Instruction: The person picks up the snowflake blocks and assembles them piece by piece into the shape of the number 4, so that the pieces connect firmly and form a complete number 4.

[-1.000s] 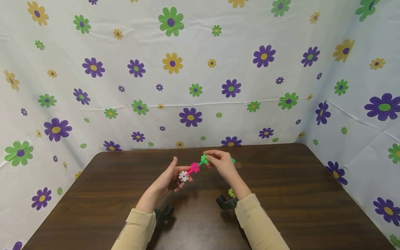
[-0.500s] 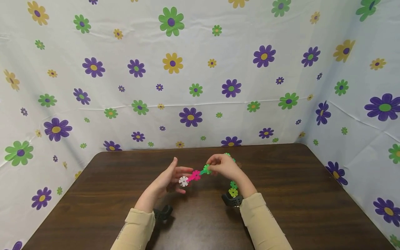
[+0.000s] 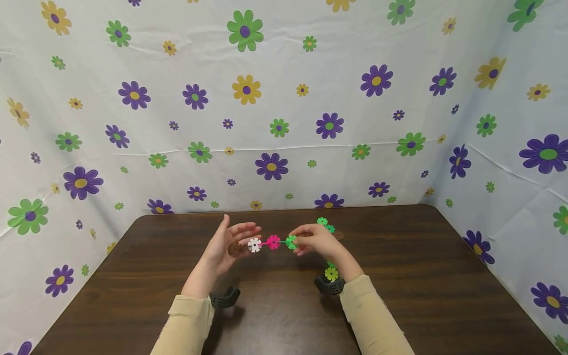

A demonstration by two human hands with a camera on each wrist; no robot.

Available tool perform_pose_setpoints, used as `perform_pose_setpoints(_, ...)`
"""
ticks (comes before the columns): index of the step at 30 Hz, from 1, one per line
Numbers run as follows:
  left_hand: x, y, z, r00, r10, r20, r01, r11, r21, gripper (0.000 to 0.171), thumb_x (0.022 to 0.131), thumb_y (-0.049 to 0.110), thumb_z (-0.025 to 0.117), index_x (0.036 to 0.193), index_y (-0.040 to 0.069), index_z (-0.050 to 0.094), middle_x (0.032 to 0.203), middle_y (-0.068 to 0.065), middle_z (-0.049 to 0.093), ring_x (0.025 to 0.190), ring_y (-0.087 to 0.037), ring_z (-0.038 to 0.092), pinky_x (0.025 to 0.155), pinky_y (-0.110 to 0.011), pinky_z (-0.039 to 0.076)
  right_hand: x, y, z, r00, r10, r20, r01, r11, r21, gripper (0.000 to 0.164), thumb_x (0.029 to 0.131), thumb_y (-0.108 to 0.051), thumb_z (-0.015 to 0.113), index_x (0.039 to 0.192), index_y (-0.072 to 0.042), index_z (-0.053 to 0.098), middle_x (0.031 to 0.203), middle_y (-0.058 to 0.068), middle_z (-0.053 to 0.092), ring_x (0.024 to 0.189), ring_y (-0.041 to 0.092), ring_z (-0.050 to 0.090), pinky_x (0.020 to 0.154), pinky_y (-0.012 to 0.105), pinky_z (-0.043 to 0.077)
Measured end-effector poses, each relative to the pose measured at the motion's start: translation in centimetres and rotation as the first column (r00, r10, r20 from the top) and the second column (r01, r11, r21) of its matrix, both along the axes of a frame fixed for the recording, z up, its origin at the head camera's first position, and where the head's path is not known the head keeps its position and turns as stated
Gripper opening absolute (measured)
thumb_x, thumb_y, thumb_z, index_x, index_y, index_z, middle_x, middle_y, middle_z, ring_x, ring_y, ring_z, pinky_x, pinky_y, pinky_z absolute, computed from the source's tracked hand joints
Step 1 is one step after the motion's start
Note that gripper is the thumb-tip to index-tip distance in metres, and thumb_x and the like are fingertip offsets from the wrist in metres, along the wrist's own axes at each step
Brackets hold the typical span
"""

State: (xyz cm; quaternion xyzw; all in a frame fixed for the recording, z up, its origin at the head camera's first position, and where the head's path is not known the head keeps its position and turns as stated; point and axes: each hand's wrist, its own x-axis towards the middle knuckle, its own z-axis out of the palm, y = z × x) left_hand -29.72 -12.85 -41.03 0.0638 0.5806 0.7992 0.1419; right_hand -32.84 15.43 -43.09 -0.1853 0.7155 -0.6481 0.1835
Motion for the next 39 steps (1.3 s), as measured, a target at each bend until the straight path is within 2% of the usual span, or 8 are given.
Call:
perform_pose_setpoints(3, 0.0, -0.1, 0.3, 0.998, 0.055, -0.003, -0.055, 0.995, 0.084, 0.08, 0.096, 0.067, 0.024, 0.132, 0.001, 0.053, 0.126, -0.01, 0.063, 0.118, -0.023, 0.058, 0.082, -0.037, 0.044, 0.0, -0.2, -0.3, 0.999, -0.007, 0.04, 0.009, 0.998, -0.061, 0.034, 0.094, -0.008, 0.061, 0.12, 0.013, 0.054, 0.092, 0.011, 0.066, 0.078, 0.021, 0.067, 0.074, 0.036, 0.056)
perform_pose_setpoints(9, -0.1, -0.1, 0.4, 0.989, 0.148, 0.01, -0.146, 0.96, 0.239, 0.067, 0.101, 0.06, 0.019, 0.137, 0.008, 0.042, 0.132, -0.009, 0.059, 0.121, -0.022, 0.055, 0.087, -0.035, 0.041, 0.2, -0.9, -0.5, 0.998, 0.003, 0.061, 0.006, 0.989, -0.148, 0.03, 0.096, -0.007, 0.059, 0.119, 0.012, 0.055, 0.09, 0.009, 0.067, 0.077, 0.019, 0.068, 0.075, 0.035, 0.056)
perform_pose_setpoints(15, 0.0, -0.1, 0.3, 0.982, 0.188, 0.017, -0.183, 0.928, 0.324, 0.066, 0.1, 0.06, 0.02, 0.136, 0.008, 0.037, 0.13, -0.009, 0.059, 0.124, -0.024, 0.052, 0.103, -0.042, 0.038, 0.4, -1.7, -0.3, 0.995, -0.015, 0.1, 0.036, 0.977, -0.212, 0.024, 0.095, -0.005, 0.059, 0.116, 0.008, 0.057, 0.091, 0.009, 0.067, 0.078, 0.019, 0.068, 0.076, 0.035, 0.056)
perform_pose_setpoints(19, 0.0, 0.4, 0.0, 0.986, 0.168, 0.024, -0.166, 0.93, 0.327, 0.07, 0.1, 0.06, 0.021, 0.141, 0.004, 0.031, 0.141, -0.016, 0.047, 0.133, -0.03, 0.041, 0.106, -0.046, 0.035, 0.9, -2.1, 0.1, 0.992, -0.044, 0.119, 0.072, 0.967, -0.245, 0.024, 0.095, -0.005, 0.059, 0.116, 0.006, 0.055, 0.094, 0.009, 0.065, 0.082, 0.02, 0.069, 0.079, 0.037, 0.055)
perform_pose_setpoints(24, 0.1, 1.7, -0.5, 0.993, 0.117, 0.006, -0.114, 0.957, 0.266, 0.076, 0.101, 0.058, 0.021, 0.15, 0.0, 0.016, 0.151, -0.024, 0.03, 0.138, -0.036, 0.032, 0.107, -0.047, 0.033, 1.3, -3.1, 0.4, 0.988, -0.081, 0.131, 0.118, 0.946, -0.302, 0.021, 0.095, -0.004, 0.059, 0.115, 0.002, 0.055, 0.095, 0.008, 0.065, 0.084, 0.021, 0.069, 0.08, 0.038, 0.055)
perform_pose_setpoints(29, 0.2, 3.0, -0.7, 0.995, 0.101, -0.003, -0.099, 0.973, 0.209, 0.073, 0.102, 0.056, 0.027, 0.152, 0.004, 0.014, 0.15, -0.024, 0.034, 0.133, -0.034, 0.041, 0.105, -0.047, 0.036, 1.8, -4.7, 0.4, 0.982, -0.135, 0.134, 0.173, 0.926, -0.334, 0.023, 0.094, -0.001, 0.06, 0.116, 0.003, 0.054, 0.093, 0.009, 0.066, 0.083, 0.021, 0.07, 0.081, 0.041, 0.054)
perform_pose_setpoints(35, 0.5, 3.8, -0.7, 0.99, 0.14, -0.024, -0.132, 0.969, 0.208, 0.07, 0.102, 0.052, 0.034, 0.153, 0.013, 0.005, 0.148, -0.025, 0.036, 0.129, -0.036, 0.045, 0.101, -0.042, 0.041, 2.9, -7.2, 0.4, 0.97, -0.236, 0.056, 0.242, 0.928, -0.284, 0.028, 0.09, 0.0, 0.065, 0.116, 0.007, 0.055, 0.096, 0.013, 0.064, 0.082, 0.022, 0.07, 0.081, 0.044, 0.054)
perform_pose_setpoints(39, 0.6, 4.1, -0.7, 0.982, 0.179, -0.054, -0.161, 0.958, 0.238, 0.058, 0.105, 0.044, 0.029, 0.15, 0.014, 0.011, 0.141, -0.023, 0.046, 0.124, -0.034, 0.052, 0.099, -0.04, 0.044, 3.8, -8.4, 0.4, 0.968, -0.252, 0.022, 0.249, 0.935, -0.254, 0.028, 0.089, -0.002, 0.067, 0.114, 0.006, 0.057, 0.096, 0.015, 0.065, 0.082, 0.024, 0.07, 0.078, 0.045, 0.055)
